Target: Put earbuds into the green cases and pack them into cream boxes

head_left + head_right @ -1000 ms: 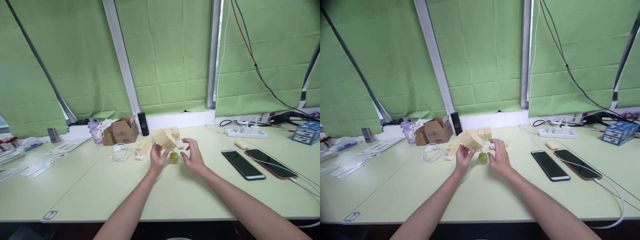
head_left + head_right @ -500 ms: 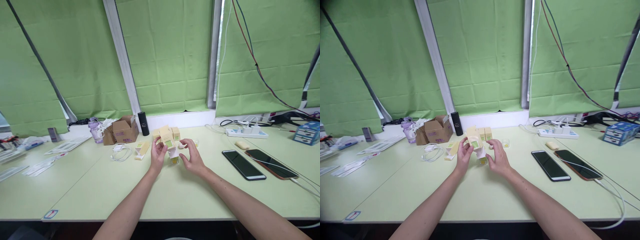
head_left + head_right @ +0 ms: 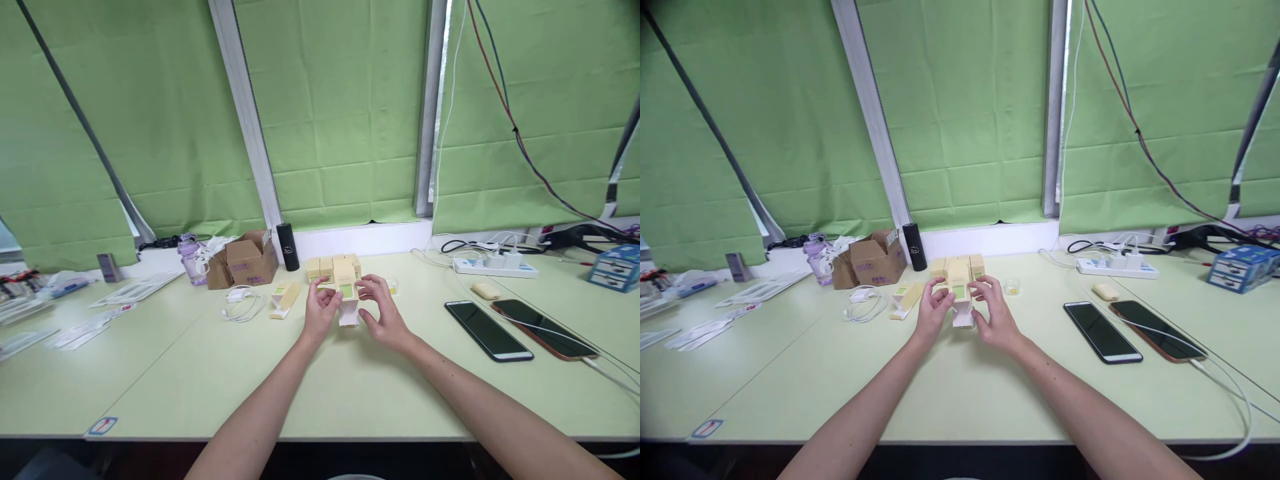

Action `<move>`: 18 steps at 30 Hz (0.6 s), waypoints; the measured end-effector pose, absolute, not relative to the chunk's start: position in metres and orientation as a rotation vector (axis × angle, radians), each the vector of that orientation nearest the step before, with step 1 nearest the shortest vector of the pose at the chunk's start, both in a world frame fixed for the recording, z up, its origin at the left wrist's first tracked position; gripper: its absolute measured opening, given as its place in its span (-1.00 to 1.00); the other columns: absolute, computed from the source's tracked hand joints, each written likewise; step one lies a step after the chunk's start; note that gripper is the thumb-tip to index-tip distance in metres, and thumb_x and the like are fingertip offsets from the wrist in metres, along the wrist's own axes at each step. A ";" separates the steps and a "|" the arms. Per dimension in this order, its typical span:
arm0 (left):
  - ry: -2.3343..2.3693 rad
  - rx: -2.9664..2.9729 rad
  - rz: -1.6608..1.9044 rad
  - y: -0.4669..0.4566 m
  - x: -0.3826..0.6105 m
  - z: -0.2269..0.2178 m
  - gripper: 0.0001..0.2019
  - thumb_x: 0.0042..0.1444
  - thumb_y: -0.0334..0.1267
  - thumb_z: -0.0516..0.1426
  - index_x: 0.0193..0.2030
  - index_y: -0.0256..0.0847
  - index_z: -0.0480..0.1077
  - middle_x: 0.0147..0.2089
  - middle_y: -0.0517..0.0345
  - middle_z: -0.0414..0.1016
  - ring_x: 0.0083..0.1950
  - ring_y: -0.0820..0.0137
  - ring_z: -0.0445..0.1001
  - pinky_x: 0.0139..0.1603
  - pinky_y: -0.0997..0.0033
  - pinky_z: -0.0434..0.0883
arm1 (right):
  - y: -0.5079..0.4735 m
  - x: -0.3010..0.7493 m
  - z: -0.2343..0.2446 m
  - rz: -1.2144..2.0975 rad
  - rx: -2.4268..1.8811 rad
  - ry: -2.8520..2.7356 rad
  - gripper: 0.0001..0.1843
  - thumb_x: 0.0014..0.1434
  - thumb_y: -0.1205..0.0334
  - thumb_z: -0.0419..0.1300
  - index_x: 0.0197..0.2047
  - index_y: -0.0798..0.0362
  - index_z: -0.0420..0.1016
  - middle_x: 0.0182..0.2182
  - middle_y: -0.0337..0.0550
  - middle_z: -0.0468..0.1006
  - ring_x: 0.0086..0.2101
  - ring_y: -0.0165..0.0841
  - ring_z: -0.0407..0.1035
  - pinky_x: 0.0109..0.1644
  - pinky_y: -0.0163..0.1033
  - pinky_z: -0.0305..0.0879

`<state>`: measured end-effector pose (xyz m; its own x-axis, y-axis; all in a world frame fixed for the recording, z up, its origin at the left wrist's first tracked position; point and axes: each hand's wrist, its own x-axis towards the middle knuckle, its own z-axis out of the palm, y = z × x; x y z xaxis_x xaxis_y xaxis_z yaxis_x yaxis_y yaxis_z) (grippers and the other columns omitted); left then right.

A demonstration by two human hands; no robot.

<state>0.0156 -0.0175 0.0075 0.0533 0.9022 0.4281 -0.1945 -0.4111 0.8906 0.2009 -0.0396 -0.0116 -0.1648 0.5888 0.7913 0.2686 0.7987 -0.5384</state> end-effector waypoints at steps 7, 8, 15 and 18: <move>0.803 1.405 1.489 -0.017 0.017 0.007 -0.35 0.03 0.10 0.42 0.10 -0.10 0.23 -0.33 0.23 0.57 -0.29 0.35 0.58 -0.20 0.37 0.43 | -0.040 0.200 -0.011 0.512 -0.616 -1.698 -0.55 0.33 0.31 0.15 0.25 -0.17 0.34 0.28 0.03 0.15 -0.01 -0.20 0.53 0.21 0.17 0.52; 0.806 1.411 1.485 -0.018 0.018 0.007 -0.35 0.03 0.12 0.42 0.09 -0.10 0.24 -0.34 0.24 0.57 -0.30 0.35 0.58 -0.21 0.37 0.42 | -0.039 0.199 -0.011 0.532 -0.615 -1.683 -0.57 0.34 0.30 0.15 0.24 -0.17 0.35 0.28 0.03 0.16 -0.02 -0.21 0.54 0.21 0.16 0.53; 0.767 1.554 1.490 -0.021 0.017 0.005 -0.36 0.17 0.24 0.28 0.17 -0.11 0.21 -0.14 0.05 0.59 -0.17 0.31 0.58 -0.14 0.34 0.44 | -0.038 0.199 -0.009 0.604 -0.612 -1.587 -0.63 0.33 0.25 0.18 0.19 -0.15 0.40 0.24 0.01 0.19 -0.09 -0.25 0.55 0.17 0.13 0.54; 0.777 1.632 1.520 -0.022 0.014 0.003 -0.36 0.19 0.24 0.26 0.22 -0.10 0.22 0.17 -0.11 0.51 -0.05 0.29 0.56 -0.07 0.30 0.46 | -0.037 0.199 -0.008 0.623 -0.617 -1.566 -0.62 0.32 0.27 0.18 0.18 -0.15 0.41 0.22 0.00 0.20 -0.12 -0.27 0.56 0.14 0.11 0.56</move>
<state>0.0142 -0.0218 0.0032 0.1063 0.8416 0.5295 -0.0636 -0.5257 0.8483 0.1992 -0.0373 -0.0078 -0.0771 0.7050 0.7050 0.0283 0.7084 -0.7053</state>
